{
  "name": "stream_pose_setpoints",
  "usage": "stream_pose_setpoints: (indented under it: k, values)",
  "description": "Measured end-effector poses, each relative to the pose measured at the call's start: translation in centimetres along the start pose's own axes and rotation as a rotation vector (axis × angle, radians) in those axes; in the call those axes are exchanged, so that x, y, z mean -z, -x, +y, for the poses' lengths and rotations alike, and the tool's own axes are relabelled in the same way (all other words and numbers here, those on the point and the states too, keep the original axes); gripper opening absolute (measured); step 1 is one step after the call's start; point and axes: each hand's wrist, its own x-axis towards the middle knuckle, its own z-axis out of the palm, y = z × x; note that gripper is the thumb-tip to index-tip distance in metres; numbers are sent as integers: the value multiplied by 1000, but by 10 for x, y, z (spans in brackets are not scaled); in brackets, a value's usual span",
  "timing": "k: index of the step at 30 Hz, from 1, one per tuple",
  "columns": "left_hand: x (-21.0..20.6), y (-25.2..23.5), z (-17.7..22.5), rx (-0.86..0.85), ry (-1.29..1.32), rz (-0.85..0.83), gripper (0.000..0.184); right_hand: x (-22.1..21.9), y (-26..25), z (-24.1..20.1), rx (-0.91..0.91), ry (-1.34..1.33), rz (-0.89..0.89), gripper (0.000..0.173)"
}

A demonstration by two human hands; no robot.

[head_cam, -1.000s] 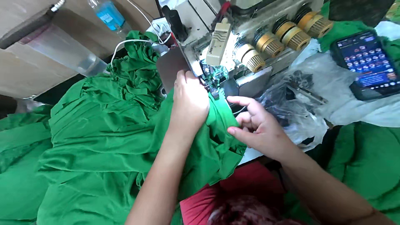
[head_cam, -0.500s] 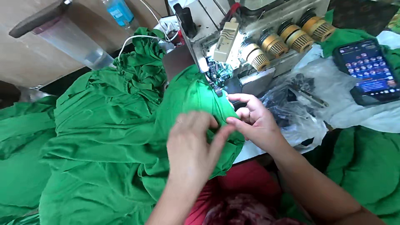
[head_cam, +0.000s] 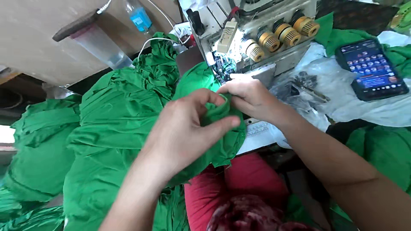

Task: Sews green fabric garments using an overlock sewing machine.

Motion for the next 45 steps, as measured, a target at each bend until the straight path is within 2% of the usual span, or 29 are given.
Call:
stream_pose_setpoints:
  k: [2,3,5,8,9,14,16,19,21,23,25,26,28,30,32,35,37,42,45]
  values:
    - [17,1,-7,-87,-377,14,58,7,-3,-2,8,-147,-88,18]
    - [24,0,-12,-138,-491,30,64,9,-5,-5,-9,-218,-121,20]
    - [35,-5,-26,-226,-665,91,55,13,-8,-12,-66,-284,-163,26]
    - [47,-11,-47,-301,-723,106,19,14,-13,-13,-129,-215,-182,20]
    - [49,-11,-53,-329,-682,92,15,13,-14,-12,-132,-208,-182,18]
    - [43,0,-61,-441,-221,-60,23,18,-7,-15,-86,-222,-262,22]
    - [36,8,-51,-450,-178,-80,25,18,2,-33,-46,-185,-250,21]
    - [17,22,-38,-492,-184,23,28,18,23,-77,10,-91,-204,27]
    - [-3,31,-42,-382,-95,129,35,15,38,-101,56,-65,-161,29]
    - [-34,38,-51,-94,176,221,31,9,51,-115,71,-67,-119,27]
    - [-60,43,-53,181,637,91,37,1,60,-119,45,-52,-82,26]
    - [-67,45,-49,227,874,2,39,-3,63,-118,11,-49,-69,25]
    - [-68,46,-38,137,1185,-36,29,-11,68,-114,-130,-83,-24,26]
    - [-54,44,-29,-36,1162,72,24,-17,71,-108,-292,-161,89,36]
    - [-40,40,-23,-137,971,235,21,-21,71,-100,-326,-194,233,42]
    - [-37,38,-21,-169,780,341,15,-18,68,-96,-249,-79,274,26]
    - [-42,41,-22,-160,737,349,15,-18,68,-98,-257,8,232,21]
    - [-53,53,-28,-183,692,304,16,-18,75,-104,-328,13,122,29]
    - [-71,60,-38,-51,764,199,39,-15,80,-115,-211,57,4,25]
